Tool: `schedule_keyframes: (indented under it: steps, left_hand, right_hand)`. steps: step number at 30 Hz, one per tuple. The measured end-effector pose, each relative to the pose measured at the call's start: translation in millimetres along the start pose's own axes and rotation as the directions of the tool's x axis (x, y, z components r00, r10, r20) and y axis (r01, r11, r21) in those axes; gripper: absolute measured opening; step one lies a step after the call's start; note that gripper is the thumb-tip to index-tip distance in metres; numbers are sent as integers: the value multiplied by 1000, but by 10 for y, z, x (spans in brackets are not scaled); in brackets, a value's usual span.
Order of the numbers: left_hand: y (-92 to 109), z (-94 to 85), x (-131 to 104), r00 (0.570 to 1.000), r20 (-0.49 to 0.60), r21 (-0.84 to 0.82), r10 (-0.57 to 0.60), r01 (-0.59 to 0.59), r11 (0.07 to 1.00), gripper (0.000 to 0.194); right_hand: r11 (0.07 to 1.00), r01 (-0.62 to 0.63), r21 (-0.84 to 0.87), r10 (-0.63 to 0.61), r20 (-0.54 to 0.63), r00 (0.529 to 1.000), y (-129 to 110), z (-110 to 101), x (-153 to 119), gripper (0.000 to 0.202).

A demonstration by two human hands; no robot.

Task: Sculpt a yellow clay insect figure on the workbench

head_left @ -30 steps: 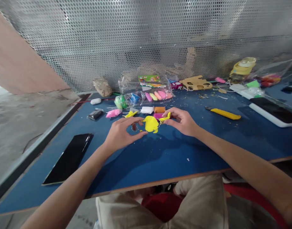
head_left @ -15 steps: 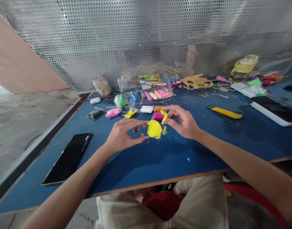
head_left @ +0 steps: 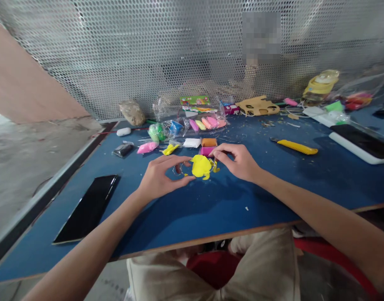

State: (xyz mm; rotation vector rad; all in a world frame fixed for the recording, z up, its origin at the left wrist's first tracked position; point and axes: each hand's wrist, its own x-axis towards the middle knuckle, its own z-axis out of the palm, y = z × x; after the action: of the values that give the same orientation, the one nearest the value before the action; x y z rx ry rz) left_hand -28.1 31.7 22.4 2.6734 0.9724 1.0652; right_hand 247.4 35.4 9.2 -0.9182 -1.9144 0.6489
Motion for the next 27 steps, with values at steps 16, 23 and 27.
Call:
schedule_keyframes:
  steps: [16,23,27]
  left_hand:
    - [76,115,-19,993,2,72,-119,118,990,45]
    - [69,103,-16,996,-21,129,-83,85,988,45]
    - [54,85,-19,996,-69,150,-56,66,987,44]
  right_hand:
    - [935,-215,283,202,73,977,36,72,9,32]
    - [933,-222,283,215,56,975,63,103,16,31]
    - [986,-117,118,125,-56,991,37,58,4,19]
